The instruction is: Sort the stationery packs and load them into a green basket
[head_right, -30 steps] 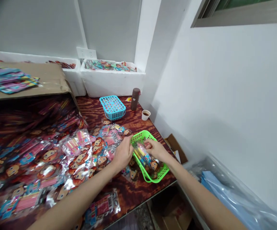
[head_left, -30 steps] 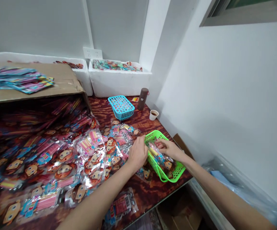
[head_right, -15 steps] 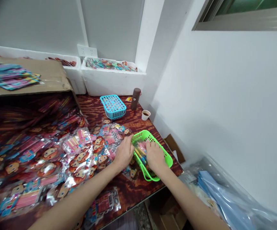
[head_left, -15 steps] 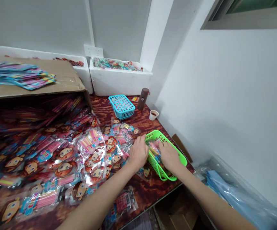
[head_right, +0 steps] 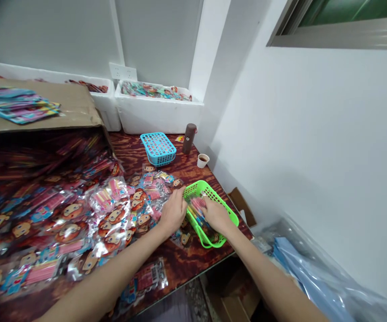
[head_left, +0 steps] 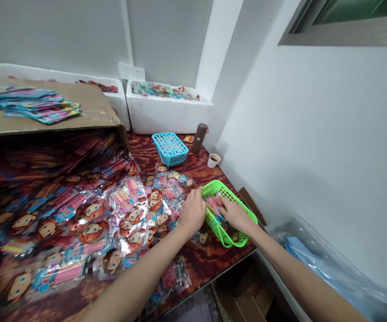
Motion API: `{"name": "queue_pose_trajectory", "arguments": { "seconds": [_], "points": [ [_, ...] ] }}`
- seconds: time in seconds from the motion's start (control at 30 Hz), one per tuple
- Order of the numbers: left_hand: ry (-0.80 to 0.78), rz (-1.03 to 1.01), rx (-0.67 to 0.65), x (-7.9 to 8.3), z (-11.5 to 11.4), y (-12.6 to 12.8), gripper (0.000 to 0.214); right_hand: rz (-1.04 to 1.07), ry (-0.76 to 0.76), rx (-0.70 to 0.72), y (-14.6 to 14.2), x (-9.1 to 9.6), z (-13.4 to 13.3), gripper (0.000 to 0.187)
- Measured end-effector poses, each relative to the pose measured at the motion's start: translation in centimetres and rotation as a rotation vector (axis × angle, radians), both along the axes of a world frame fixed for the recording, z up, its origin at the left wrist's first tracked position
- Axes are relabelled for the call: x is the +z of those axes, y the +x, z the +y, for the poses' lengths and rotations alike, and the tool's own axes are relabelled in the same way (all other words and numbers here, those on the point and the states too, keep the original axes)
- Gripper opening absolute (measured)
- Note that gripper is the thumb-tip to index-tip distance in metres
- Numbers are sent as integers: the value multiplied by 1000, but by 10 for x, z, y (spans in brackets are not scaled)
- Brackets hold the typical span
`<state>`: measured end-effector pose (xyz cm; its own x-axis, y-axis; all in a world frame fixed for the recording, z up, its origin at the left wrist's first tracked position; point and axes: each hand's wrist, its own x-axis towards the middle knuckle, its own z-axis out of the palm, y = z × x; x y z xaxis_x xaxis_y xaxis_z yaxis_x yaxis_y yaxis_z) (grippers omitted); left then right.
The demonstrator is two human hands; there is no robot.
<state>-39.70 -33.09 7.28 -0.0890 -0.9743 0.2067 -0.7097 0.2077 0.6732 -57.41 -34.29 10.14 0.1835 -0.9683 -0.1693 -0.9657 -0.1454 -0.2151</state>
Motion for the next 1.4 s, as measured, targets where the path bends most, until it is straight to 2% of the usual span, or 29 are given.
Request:
{"name": "queue_pose_trajectory", "arguments": {
  "seconds": [0.23, 0.37, 0.5, 0.63, 0.77, 0.87, 0.93, 1.1, 1.2, 1.27, 1.33, 1.4],
  "points": [
    [6, -11, 13, 3, 0, -2, 47, -110, -24, 3, -1, -7, -13, 39],
    [18, -28, -6, 5, -2, 0, 49, -139, -60, 5, -1, -11, -19, 43],
    [36, -42, -15, 10, -2, 2, 48, -23, -130, 38, 2, -8, -22, 33],
    [43, -51, -2, 14, 1, 1, 46, 133, -255, 103, 6, 10, -17, 30],
    [38, -50, -2, 13, 2, 2, 45, 184, -334, 217, 1, 20, -2, 39],
    [42, -44, -16, 10, 2, 2, 46, 177, -282, 463, -8, 8, 6, 43],
    [50, -39, -21, 9, 2, 1, 47, 203, -228, 557, -14, -5, 8, 48],
    [96, -32, 10, 14, 10, -5, 44, 239, -191, 562, -30, -35, 7, 52],
    [117, -21, 11, 18, 11, -1, 43, 172, -208, 563, -42, -55, -3, 55],
    [111, 0, 5, 21, 15, 8, 50, 94, -201, 546, -46, -64, -14, 57],
    [84, 73, -7, 27, 28, 26, 62, -43, -138, 479, -46, -60, -23, 60],
    [53, 171, -44, 34, 52, 53, 62, -227, -71, 340, -40, -41, -23, 63]
  ]
}}
